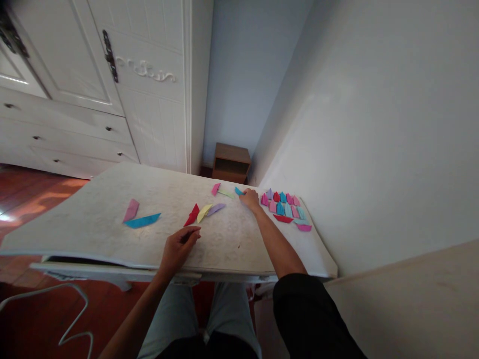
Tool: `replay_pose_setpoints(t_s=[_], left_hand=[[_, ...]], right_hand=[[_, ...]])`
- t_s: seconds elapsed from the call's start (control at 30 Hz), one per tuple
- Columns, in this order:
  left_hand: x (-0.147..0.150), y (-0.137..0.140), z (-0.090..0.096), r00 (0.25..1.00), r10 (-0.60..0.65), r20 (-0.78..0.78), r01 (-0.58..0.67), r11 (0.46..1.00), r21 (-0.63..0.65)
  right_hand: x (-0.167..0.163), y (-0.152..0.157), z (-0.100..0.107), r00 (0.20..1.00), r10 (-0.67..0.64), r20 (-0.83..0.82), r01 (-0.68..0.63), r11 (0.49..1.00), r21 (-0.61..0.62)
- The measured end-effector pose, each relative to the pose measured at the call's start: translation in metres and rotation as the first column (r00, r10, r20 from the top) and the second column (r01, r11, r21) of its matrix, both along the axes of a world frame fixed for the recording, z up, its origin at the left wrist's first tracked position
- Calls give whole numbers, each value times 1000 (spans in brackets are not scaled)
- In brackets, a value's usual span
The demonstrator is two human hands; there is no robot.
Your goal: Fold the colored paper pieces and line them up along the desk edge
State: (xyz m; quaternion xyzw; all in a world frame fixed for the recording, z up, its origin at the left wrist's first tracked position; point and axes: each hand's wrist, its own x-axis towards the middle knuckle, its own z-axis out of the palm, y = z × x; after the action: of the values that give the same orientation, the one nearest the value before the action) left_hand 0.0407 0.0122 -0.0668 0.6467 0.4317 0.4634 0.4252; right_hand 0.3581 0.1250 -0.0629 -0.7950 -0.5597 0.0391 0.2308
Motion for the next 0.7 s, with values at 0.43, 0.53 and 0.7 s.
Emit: replay_pose_setpoints(t_s=[0.43,0.53,0.7], left_hand=[[0,-2,-1,1000,5,20,-5,1000,5],[2,-3,0,999,7,40,-6,1000,-18],[12,-7,10,971,-80,224,106,989,-104]], right_hand=[[-27,-86,9,828,183,-531,-27,957,287],[-42,-115,22,763,233,-603,-21,941,337],[-73,-159,40,598,321,-734,-55,931,362]])
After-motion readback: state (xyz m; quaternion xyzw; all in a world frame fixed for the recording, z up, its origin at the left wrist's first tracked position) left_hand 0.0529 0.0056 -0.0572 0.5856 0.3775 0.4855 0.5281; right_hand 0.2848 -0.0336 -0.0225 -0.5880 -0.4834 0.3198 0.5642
